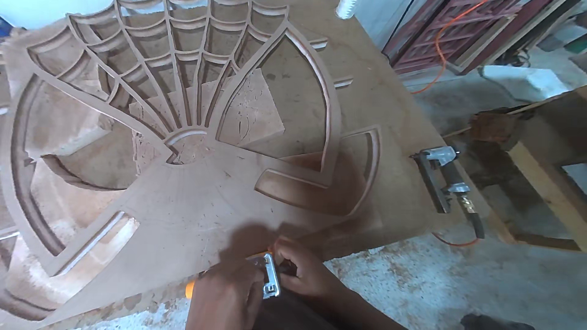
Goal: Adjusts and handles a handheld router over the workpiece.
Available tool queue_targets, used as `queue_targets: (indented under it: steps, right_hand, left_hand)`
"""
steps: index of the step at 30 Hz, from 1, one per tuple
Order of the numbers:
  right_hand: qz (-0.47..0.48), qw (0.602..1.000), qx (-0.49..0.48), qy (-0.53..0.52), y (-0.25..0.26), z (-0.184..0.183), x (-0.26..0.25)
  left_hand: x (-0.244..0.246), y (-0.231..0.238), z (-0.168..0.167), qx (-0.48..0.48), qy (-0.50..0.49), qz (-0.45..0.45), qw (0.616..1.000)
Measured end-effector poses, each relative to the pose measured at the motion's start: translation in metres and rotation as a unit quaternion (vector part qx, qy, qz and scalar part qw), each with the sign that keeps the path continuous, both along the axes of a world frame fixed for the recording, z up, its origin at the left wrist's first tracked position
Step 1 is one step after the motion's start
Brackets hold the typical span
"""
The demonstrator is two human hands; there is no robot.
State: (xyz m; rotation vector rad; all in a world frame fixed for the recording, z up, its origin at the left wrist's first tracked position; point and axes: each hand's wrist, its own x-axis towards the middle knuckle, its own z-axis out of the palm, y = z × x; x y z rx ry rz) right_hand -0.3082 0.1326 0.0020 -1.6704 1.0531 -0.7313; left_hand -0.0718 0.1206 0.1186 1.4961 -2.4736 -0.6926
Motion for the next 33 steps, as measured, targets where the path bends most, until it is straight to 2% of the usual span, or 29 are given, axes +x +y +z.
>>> queue_targets:
  steps: [6,14,22,26,33]
  right_hand:
    - [-0.003,1.000,0.011,0.000,0.001,0.002,0.000]
    - [0.000,1.000,0.009,0.003,0.001,0.001,0.000]
    - [0.005,1.000,0.018,0.007,-0.001,0.004,-0.002]
    - [0.003,1.000,0.026,0.006,-0.002,0.003,-0.001]
    - [0.002,1.000,0.024,0.011,0.000,0.003,-0.001]
  left_hand:
    - [-0.001,-0.001,0.007,0.051,-0.012,0.003,0.999]
    - [-0.001,0.004,0.003,0.042,-0.002,0.032,0.999]
    - [-0.001,-0.013,-0.001,0.015,-0.023,-0.045,0.999]
    - [0.001,-0.012,0.000,0.038,-0.010,-0.021,0.999]
    - [0.002,-0.008,-0.003,0.021,-0.006,-0.007,1.000]
